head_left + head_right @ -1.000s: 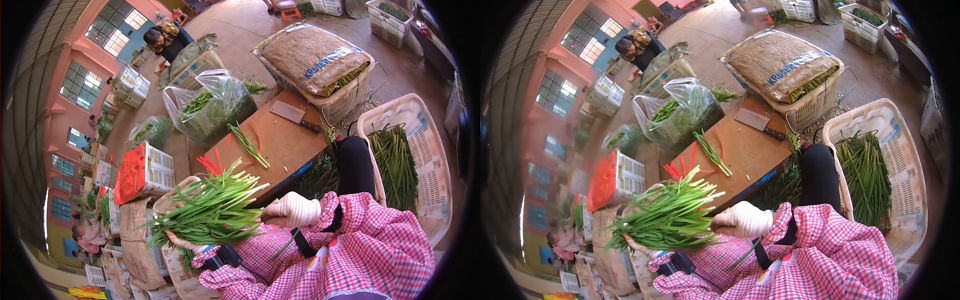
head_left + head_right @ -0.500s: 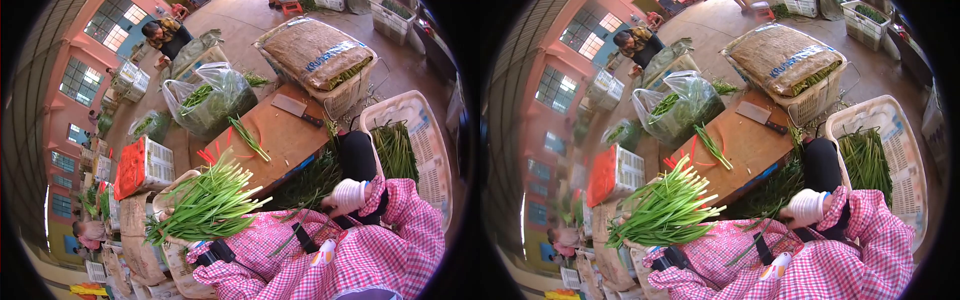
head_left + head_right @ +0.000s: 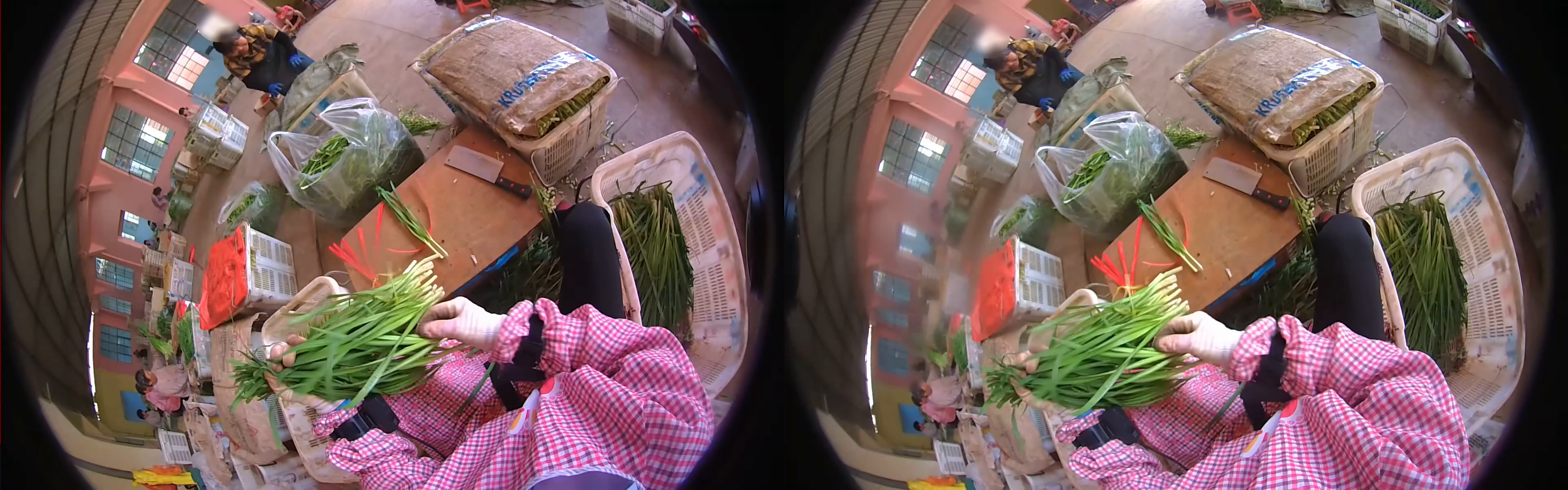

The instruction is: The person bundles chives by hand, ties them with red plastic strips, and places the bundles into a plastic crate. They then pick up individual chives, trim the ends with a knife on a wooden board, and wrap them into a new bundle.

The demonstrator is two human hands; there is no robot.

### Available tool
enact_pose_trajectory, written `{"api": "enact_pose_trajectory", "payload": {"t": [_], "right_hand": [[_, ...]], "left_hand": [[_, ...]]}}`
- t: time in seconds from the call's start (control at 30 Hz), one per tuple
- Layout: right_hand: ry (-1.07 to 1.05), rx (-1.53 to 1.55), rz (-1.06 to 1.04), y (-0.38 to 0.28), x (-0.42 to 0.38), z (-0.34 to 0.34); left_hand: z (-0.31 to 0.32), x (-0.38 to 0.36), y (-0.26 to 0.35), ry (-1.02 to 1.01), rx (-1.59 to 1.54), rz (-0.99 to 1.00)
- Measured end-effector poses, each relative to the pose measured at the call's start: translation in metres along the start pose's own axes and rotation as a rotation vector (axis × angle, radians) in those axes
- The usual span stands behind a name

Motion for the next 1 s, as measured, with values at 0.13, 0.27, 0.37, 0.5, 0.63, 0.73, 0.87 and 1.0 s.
{"api": "enact_pose_trajectory", "payload": {"t": [0.13,0.27,0.37,0.5,0.63,0.73,0.87,1.0], "right_hand": [[-0.399,0.082,-0.229,-0.024,-0.052,-0.004],[-0.685,-0.27,0.174,0.002,-0.104,-0.04],[-0.48,-1.486,0.117,-0.008,-0.104,-0.073],[-0.095,-1.018,-0.167,-0.069,-0.091,-0.047],[0.086,-0.856,-0.3,-0.082,-0.051,-0.023],[0.112,-0.646,-0.219,-0.05,-0.005,-0.02],[0.19,-0.766,-0.339,-0.06,0.011,0.009],[0.105,-0.409,-0.219,-0.023,0.03,0.009]], "left_hand": [[-0.006,0.002,-0.009,0.372,-0.678,-0.033],[-0.024,-0.009,0.019,0.54,-0.004,0.101],[-0.018,-0.004,0.022,0.38,0.064,0.135],[-0.025,-0.013,0.012,0.213,-0.317,-0.093],[-0.001,-0.009,0.013,0.007,-0.037,0.044],[0.006,-0.013,-0.001,0.016,-0.685,0.013],[0.049,-0.007,0.009,0.197,0.461,0.319],[0.002,-0.013,-0.013,0.16,0.142,0.09]]}}
Point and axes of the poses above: each hand's wrist, its own x-axis towards the middle knuckle, its own z-axis out of the palm, y = z × x, the point moved 7 cm from there along x, towards the middle knuckle, and after that the axes turned 1 degree about x, right-handed, at the moved point
